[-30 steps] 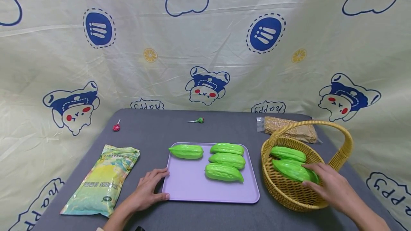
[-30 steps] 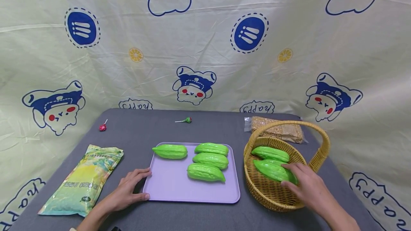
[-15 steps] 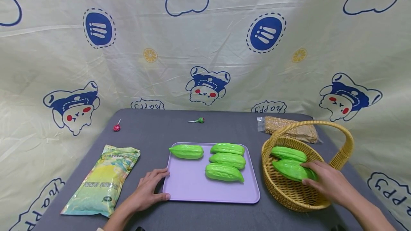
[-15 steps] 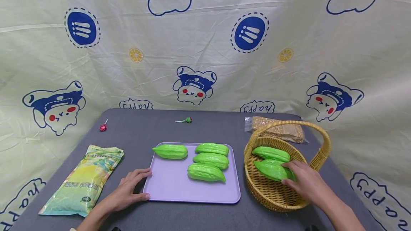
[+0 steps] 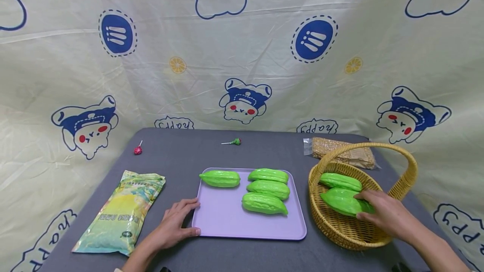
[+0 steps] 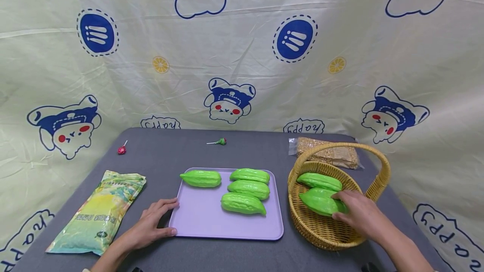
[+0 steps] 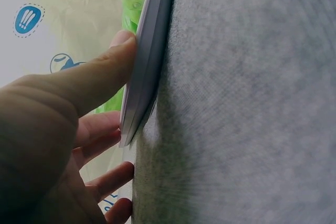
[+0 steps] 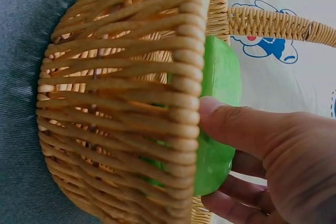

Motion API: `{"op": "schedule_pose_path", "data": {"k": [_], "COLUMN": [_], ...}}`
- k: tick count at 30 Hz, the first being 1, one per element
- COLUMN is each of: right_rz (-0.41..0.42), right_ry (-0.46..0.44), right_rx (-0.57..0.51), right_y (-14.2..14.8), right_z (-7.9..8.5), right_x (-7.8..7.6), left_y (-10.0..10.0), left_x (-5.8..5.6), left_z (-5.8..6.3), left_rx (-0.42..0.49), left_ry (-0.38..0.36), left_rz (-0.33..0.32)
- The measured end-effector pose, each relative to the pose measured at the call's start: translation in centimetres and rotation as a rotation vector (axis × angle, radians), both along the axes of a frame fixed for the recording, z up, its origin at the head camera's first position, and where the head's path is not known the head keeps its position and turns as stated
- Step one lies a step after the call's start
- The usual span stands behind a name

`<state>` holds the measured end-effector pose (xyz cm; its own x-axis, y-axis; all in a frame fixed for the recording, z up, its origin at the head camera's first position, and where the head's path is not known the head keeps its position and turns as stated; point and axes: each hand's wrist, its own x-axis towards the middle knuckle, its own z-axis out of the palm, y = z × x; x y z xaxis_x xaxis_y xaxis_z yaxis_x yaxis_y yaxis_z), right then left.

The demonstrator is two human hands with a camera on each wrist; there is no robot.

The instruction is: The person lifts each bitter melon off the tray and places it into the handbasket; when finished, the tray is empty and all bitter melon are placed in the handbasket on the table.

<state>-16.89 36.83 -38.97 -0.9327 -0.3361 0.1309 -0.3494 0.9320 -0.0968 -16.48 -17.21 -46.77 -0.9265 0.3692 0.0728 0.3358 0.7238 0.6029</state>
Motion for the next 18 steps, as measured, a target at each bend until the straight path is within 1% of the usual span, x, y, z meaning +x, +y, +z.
{"op": "schedule_pose_path", "data": {"k": [9,14,18], "right_rz": [0.011,0.012,0.006], "right_ry": [0.018,0.000,-0.005], "right_rx": [0.014,0.039,0.055], "right_y": [0.2,0.3,0.3], "right_z": [-0.8,-1.3,-1.5], "right_x": [0.4,0.3,0.3], "left_y": [0.0,0.0,0.0], "left_x": [0.0,0.1,0.0], "left_z": [0.1,0.1,0.1], "left_rx": [-0.004,-0.002,-0.002], "left_ry": [-0.016,-0.014,-0.029], "left_rz": [0.004,0.002,0.006]}}
